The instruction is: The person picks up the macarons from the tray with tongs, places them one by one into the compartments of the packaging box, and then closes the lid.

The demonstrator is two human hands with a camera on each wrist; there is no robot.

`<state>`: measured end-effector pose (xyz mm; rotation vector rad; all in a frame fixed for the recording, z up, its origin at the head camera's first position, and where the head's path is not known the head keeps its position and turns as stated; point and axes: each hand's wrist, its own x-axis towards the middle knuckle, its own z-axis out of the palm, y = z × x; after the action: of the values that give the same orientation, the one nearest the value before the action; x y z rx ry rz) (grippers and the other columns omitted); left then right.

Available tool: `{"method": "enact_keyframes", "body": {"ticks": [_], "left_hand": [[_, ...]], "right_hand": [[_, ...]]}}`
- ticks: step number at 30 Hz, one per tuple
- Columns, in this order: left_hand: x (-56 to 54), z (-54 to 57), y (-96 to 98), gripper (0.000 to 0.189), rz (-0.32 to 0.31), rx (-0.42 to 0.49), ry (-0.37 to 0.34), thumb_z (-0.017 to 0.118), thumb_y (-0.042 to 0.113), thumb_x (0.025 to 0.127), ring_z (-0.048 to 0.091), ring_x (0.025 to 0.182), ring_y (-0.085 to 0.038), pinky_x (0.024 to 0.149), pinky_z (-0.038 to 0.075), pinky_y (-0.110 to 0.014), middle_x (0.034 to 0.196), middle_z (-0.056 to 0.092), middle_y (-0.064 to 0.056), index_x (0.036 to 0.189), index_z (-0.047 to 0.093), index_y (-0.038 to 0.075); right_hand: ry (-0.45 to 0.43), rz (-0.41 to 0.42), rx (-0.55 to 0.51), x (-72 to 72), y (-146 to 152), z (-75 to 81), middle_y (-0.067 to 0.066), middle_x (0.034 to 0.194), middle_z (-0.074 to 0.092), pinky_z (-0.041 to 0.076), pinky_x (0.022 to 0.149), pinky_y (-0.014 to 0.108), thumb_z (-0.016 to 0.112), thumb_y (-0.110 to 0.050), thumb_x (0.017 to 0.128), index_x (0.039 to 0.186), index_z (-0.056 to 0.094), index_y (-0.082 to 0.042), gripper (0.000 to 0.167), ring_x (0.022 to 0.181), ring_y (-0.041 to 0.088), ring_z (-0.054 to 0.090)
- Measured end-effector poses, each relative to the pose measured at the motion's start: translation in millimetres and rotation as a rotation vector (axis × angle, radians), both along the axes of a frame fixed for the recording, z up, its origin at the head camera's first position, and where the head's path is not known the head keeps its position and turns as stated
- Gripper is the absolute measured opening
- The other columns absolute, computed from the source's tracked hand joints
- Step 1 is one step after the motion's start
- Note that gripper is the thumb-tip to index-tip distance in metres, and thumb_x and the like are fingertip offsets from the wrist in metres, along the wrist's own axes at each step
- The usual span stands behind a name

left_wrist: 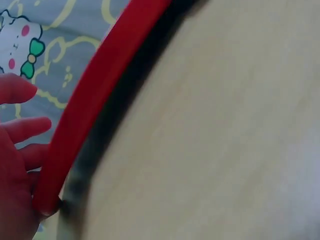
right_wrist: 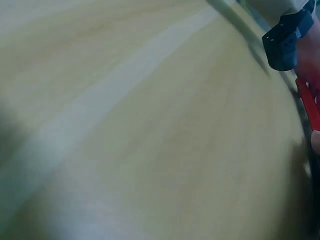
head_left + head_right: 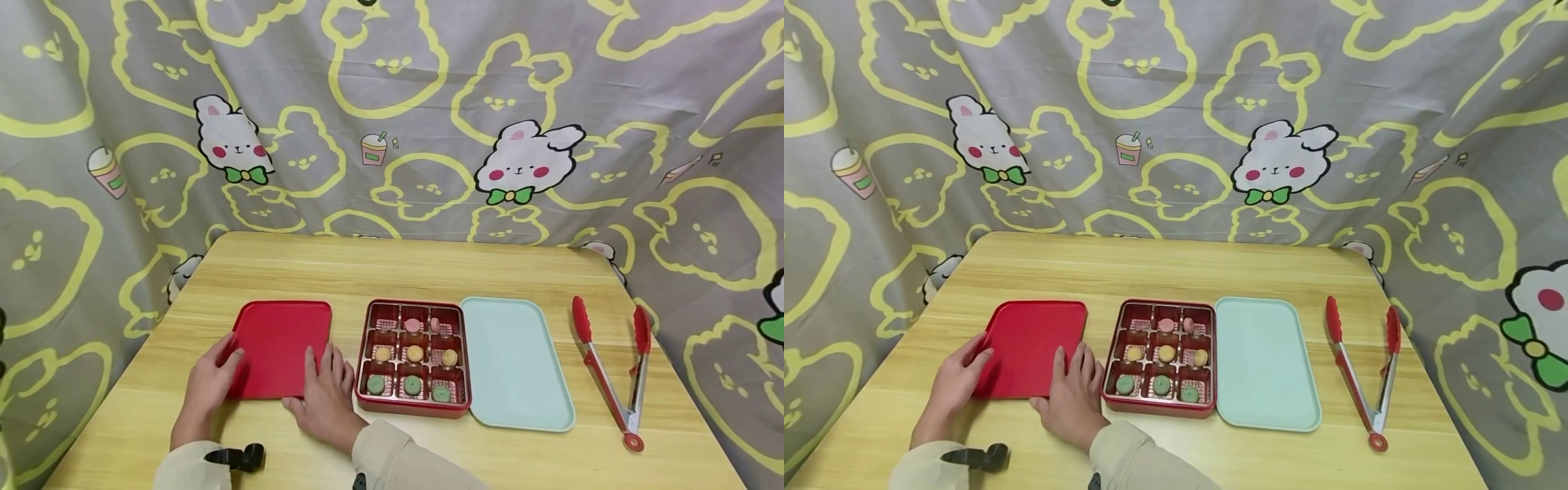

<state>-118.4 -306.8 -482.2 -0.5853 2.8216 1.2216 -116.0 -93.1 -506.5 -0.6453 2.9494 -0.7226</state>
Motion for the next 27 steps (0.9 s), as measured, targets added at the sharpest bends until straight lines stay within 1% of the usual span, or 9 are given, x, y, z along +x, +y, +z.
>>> {"method": "enact_keyframes", "body": {"ticks": [3,7,10,12,14,17,20,23,27], "left_hand": [[-3.1,5.3,2.6,0.059,0.039,0.018,0.065,0.044,0.038,0.097,0.025,0.137,-0.043,0.110,0.022,-0.056,0.148,0.032,-0.023,0.148,0.031,0.011],[-8.7,15.0,6.3,0.055,0.066,0.056,0.153,0.045,0.032,0.097,0.027,0.137,-0.041,0.110,0.023,-0.055,0.147,0.034,-0.023,0.147,0.034,0.012],[-13.6,24.8,9.8,0.053,0.095,0.099,0.207,0.046,0.030,0.097,0.030,0.136,-0.038,0.109,0.025,-0.054,0.148,0.035,-0.020,0.146,0.037,0.013],[-17.8,32.7,12.9,0.052,0.115,0.136,0.227,0.045,0.030,0.097,0.030,0.137,-0.034,0.109,0.026,-0.052,0.149,0.035,-0.017,0.146,0.037,0.016],[-23.1,40.2,17.4,0.051,0.117,0.158,0.247,0.044,0.031,0.097,0.032,0.136,-0.032,0.108,0.029,-0.051,0.149,0.035,-0.014,0.146,0.037,0.017],[-31.6,50.1,26.1,0.051,0.083,0.180,0.275,0.043,0.031,0.097,0.032,0.136,-0.029,0.108,0.031,-0.049,0.150,0.036,-0.011,0.146,0.037,0.018],[-39.9,56.7,36.4,0.050,0.030,0.177,0.314,0.044,0.029,0.097,0.035,0.135,-0.028,0.107,0.033,-0.046,0.148,0.039,-0.011,0.145,0.039,0.016],[-48.2,60.5,47.1,0.048,-0.025,0.161,0.357,0.047,0.025,0.097,0.038,0.132,-0.029,0.107,0.033,-0.046,0.143,0.044,-0.014,0.143,0.043,0.012],[-59.3,62.6,62.4,0.048,-0.109,0.149,0.397,0.049,0.021,0.095,0.040,0.131,-0.033,0.106,0.032,-0.050,0.140,0.047,-0.018,0.141,0.045,0.009]], "right_hand": [[0.022,-0.002,-0.045,-7.1,0,9.6,0.020,0.154,0.016,0.021,0.108,0.053,0.058,-0.058,0.084,0.151,0.023,-0.013,0.088,0.142,0.035,0.013],[0.054,-0.010,-0.077,-18.7,1,30.2,0.019,0.156,0.013,0.025,0.108,0.053,0.060,-0.059,0.082,0.151,0.020,-0.014,0.092,0.142,0.033,0.012],[0.057,-0.010,-0.087,-25.3,3,46.1,0.017,0.157,0.010,0.024,0.110,0.053,0.061,-0.059,0.081,0.152,0.018,-0.015,0.093,0.143,0.031,0.010],[0.047,-0.013,-0.097,-28.7,5,54.8,0.016,0.157,0.009,0.022,0.111,0.052,0.060,-0.059,0.081,0.152,0.018,-0.016,0.093,0.143,0.031,0.008],[0.039,-0.021,-0.103,-32.3,11,62.5,0.016,0.157,0.009,0.020,0.111,0.052,0.060,-0.059,0.082,0.152,0.018,-0.017,0.092,0.143,0.030,0.008],[0.031,-0.039,-0.114,-38.3,22,71.8,0.016,0.157,0.010,0.017,0.111,0.053,0.060,-0.059,0.081,0.152,0.019,-0.017,0.092,0.143,0.030,0.009],[0.029,-0.048,-0.132,-44.5,36,79.0,0.016,0.157,0.011,0.015,0.110,0.054,0.061,-0.058,0.081,0.152,0.018,-0.016,0.093,0.143,0.031,0.009],[0.033,-0.056,-0.141,-50.0,50,84.2,0.015,0.157,0.010,0.016,0.109,0.055,0.060,-0.060,0.081,0.152,0.017,-0.016,0.094,0.142,0.032,0.010],[0.037,-0.076,-0.150,-56.7,69,87.9,0.013,0.158,0.009,0.017,0.108,0.056,0.059,-0.062,0.081,0.152,0.017,-0.018,0.094,0.142,0.032,0.011]]}}
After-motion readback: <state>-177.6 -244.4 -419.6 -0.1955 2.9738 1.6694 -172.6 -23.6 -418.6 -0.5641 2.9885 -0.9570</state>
